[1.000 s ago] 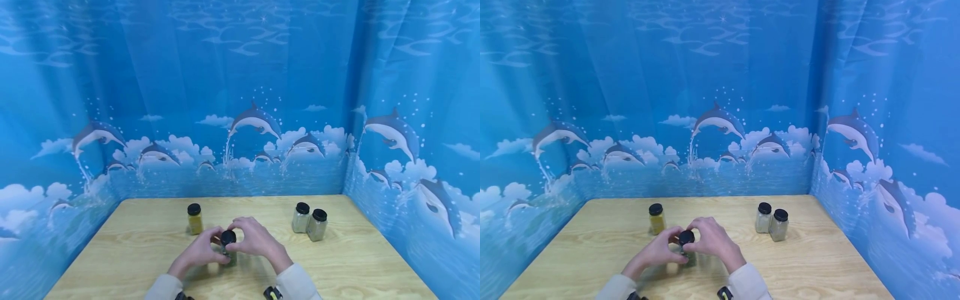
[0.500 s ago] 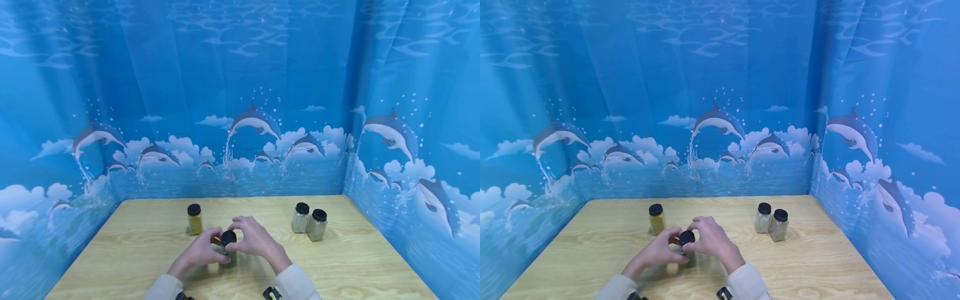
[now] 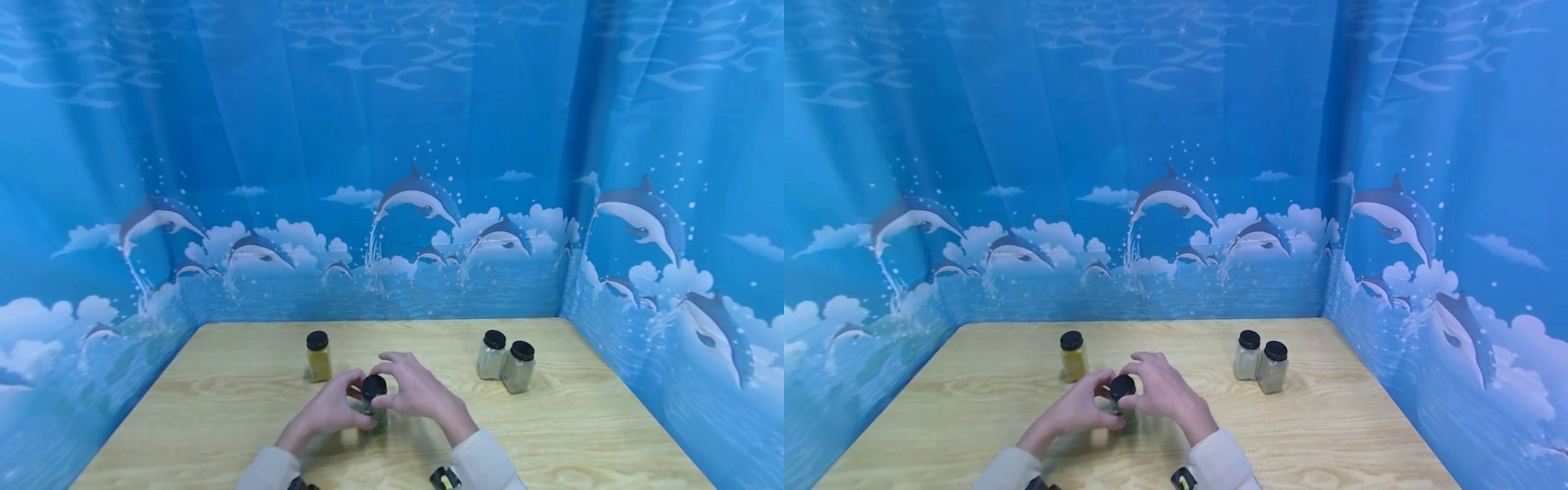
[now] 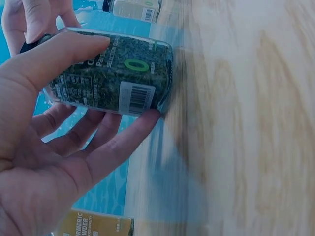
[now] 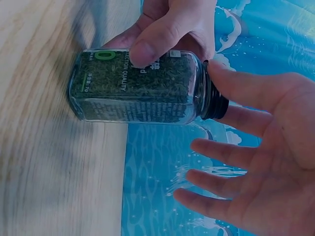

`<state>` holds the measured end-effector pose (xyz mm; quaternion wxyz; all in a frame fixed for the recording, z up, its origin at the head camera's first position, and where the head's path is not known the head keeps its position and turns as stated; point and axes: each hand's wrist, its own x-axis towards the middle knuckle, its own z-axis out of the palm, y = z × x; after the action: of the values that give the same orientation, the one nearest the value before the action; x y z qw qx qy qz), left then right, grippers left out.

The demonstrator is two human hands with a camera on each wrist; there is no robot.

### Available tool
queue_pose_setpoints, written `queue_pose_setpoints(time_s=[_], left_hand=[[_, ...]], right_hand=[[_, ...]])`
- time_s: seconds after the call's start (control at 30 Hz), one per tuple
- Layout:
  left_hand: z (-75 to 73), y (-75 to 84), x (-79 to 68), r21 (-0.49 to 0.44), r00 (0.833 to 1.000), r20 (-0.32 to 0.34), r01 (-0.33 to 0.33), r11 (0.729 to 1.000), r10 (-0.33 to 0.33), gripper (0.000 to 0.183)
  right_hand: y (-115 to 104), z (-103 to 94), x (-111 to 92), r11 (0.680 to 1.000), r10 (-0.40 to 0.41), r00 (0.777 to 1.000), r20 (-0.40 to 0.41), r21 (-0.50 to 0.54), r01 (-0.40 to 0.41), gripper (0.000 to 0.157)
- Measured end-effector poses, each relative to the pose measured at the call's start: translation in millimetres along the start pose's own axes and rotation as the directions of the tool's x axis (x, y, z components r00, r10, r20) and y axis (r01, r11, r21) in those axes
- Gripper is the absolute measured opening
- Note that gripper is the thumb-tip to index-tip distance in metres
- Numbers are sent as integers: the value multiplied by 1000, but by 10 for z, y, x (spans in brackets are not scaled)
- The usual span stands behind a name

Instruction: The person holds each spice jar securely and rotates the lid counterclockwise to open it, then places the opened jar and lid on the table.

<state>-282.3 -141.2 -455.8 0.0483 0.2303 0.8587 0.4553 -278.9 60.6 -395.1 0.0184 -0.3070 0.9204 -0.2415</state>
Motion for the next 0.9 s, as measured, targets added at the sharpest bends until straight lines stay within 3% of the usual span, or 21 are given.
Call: queue_pose_setpoints(time_s=[0.23,0.33,0.5,0.67,0.9], left_hand=[[39,22,-8,-72,1000,-23,3,997,-4,50],[46,29,-13,-115,1000,-21,2,993,-4,51],[54,28,-13,-108,1000,-14,12,994,-14,45],[50,26,-5,-95,1000,-10,17,995,-18,44],[42,60,-19,-119,1000,-13,9,993,-11,46]], right_hand=[[-34,19,-16,997,18,994,-109,-77,-27,58],[-53,20,-20,992,27,985,-171,-119,-48,56],[-57,16,-16,987,24,975,-221,-147,-58,46],[-56,5,-11,989,20,980,-197,-137,-48,44],[-53,-17,-28,995,15,995,-94,-94,-24,42]])
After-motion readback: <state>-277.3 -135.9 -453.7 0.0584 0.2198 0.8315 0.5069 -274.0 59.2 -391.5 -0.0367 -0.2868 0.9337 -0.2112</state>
